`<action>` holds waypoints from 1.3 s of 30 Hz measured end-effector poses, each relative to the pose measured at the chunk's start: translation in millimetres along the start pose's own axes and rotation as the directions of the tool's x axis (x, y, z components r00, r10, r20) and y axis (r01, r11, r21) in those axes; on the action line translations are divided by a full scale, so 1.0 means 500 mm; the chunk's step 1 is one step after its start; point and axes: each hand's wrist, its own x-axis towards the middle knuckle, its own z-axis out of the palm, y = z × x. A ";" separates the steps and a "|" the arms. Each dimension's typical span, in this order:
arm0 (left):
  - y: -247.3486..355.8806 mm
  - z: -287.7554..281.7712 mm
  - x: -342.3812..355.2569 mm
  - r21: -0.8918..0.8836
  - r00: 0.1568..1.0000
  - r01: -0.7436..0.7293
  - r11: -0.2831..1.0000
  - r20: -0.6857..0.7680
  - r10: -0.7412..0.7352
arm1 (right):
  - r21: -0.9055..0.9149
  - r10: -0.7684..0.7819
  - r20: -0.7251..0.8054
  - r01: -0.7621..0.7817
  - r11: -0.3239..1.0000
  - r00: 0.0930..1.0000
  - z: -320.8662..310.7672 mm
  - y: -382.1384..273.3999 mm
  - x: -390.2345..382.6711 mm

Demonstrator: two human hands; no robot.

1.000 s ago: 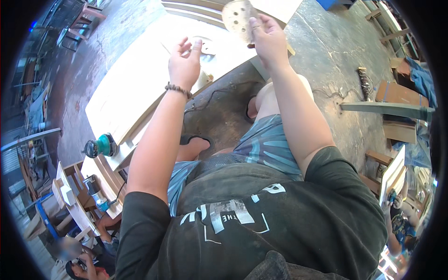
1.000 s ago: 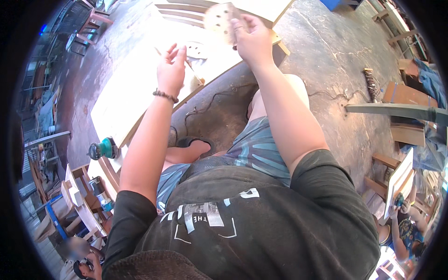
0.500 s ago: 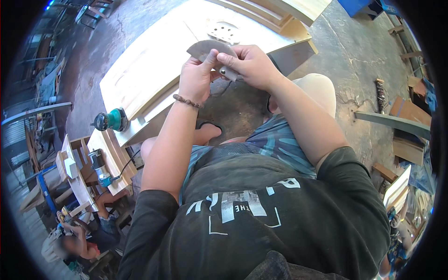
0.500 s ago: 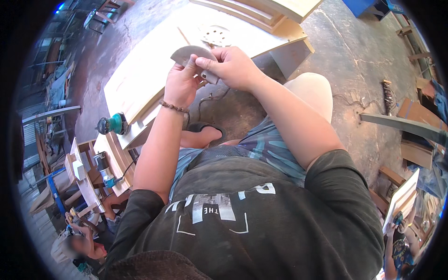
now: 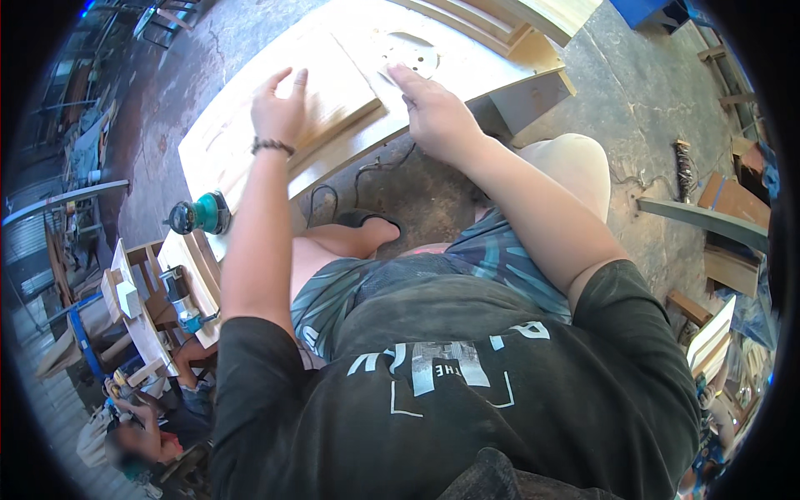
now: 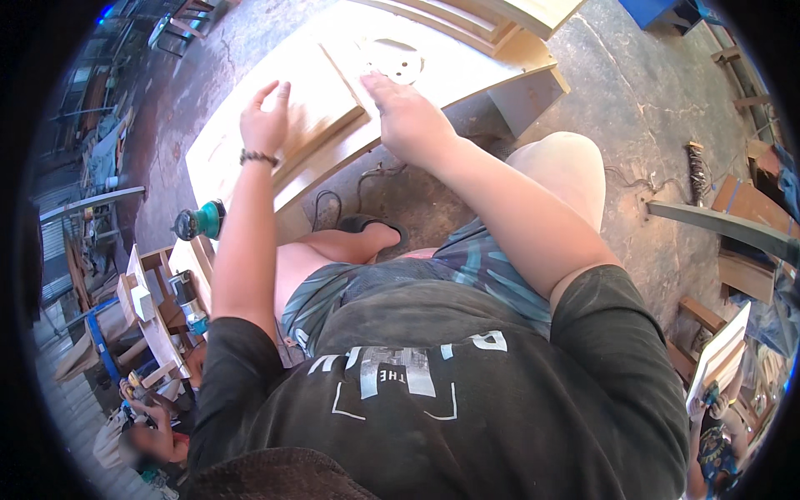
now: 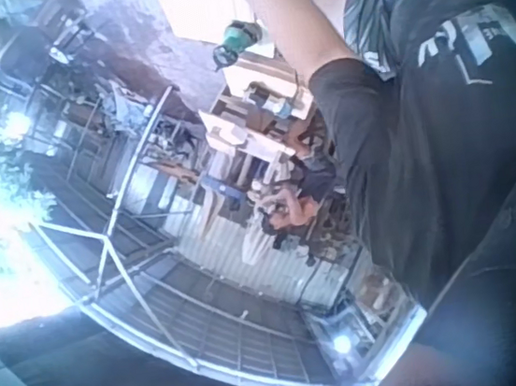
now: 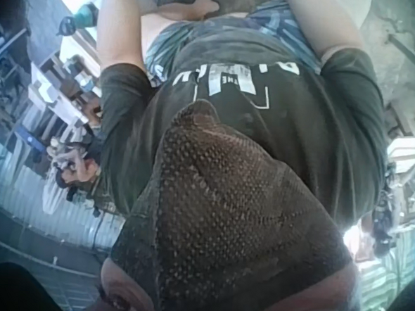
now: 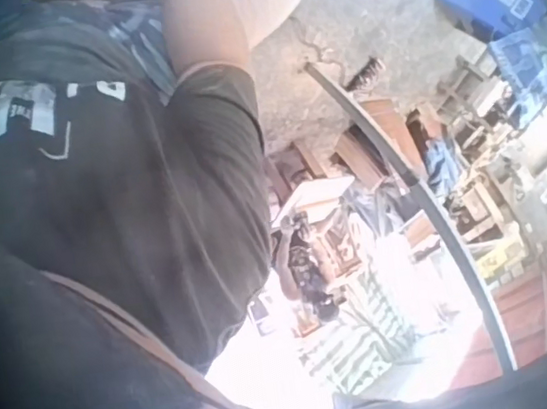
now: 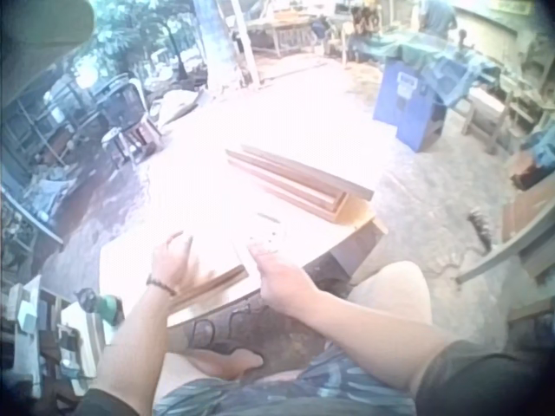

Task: Use a router to shape the edges of a wooden board.

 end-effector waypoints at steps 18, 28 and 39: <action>-0.134 0.053 0.179 0.390 0.967 -0.058 0.919 0.252 -0.046 | -0.170 0.052 0.236 -0.012 0.985 0.970 0.181 0.059 0.082; -0.109 0.046 0.160 0.409 0.979 -0.051 0.911 0.201 -0.035 | -0.077 -0.002 0.239 0.021 0.997 0.971 0.212 0.080 0.305; -0.090 0.039 0.151 0.421 0.985 -0.050 0.906 0.173 -0.026 | -0.226 0.043 0.296 0.026 0.974 0.954 0.193 0.027 0.324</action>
